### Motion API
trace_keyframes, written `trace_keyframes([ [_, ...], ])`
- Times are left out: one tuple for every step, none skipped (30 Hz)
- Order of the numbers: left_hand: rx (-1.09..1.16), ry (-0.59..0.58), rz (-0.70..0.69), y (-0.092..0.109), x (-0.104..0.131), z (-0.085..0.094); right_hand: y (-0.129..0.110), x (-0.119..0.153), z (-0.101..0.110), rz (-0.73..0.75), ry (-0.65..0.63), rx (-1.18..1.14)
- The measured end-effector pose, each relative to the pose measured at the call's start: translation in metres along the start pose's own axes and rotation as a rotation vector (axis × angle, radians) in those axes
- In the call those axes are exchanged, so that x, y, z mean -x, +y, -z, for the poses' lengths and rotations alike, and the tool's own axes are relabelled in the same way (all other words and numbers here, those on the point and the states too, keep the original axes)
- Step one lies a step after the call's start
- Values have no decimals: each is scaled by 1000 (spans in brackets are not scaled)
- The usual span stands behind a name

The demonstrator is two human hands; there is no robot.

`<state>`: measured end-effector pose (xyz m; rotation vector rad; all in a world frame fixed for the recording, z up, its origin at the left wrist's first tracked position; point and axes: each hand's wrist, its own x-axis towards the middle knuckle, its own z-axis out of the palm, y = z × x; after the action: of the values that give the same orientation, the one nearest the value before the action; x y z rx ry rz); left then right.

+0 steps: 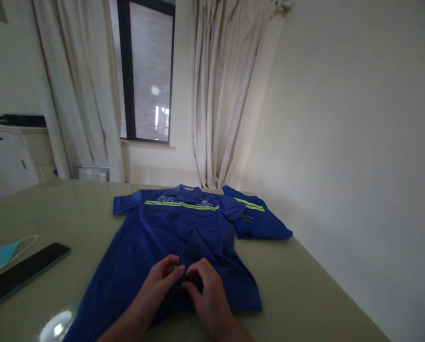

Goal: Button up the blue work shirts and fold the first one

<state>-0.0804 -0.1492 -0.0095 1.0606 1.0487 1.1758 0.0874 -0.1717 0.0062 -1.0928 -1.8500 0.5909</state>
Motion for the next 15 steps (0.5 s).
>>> trace_keyframes([
  [3,5,6,-1,-1,0,0,0,0,-12,-4,1],
  [2,13,15,-3,-1,0,0,0,1,-12,-8,5],
  [-4,19,24,-4,-2,1,1,-1,2,-1,-13,12],
  [-14,19,31,-5,-3,2,2,-1,3,18,-21,19],
  [-26,17,32,-6,-3,2,3,-1,5,39,-30,25],
  [-39,12,25,-7,-4,3,4,-2,6,59,-39,30],
  [-54,5,12,-7,-5,4,5,-2,8,76,-47,33],
  [-73,-3,-6,-8,-6,5,6,-2,10,86,-54,36],
  [-97,-9,-25,-7,-7,6,6,-2,12,90,-64,37],
  [-128,-15,-38,-7,-7,7,6,-2,14,90,-76,38],
  [-163,-24,-47,-5,-7,8,5,-2,16,87,-90,38],
  [-202,-40,-48,-4,-7,9,4,-3,18,80,-101,33],
  [-244,-65,-36,-2,-6,10,3,-3,20,68,-102,25],
  [-286,-102,-14,0,-4,10,1,-3,21,52,-91,16],
  [-329,-142,10,3,-1,10,0,-4,22,30,-68,10],
])
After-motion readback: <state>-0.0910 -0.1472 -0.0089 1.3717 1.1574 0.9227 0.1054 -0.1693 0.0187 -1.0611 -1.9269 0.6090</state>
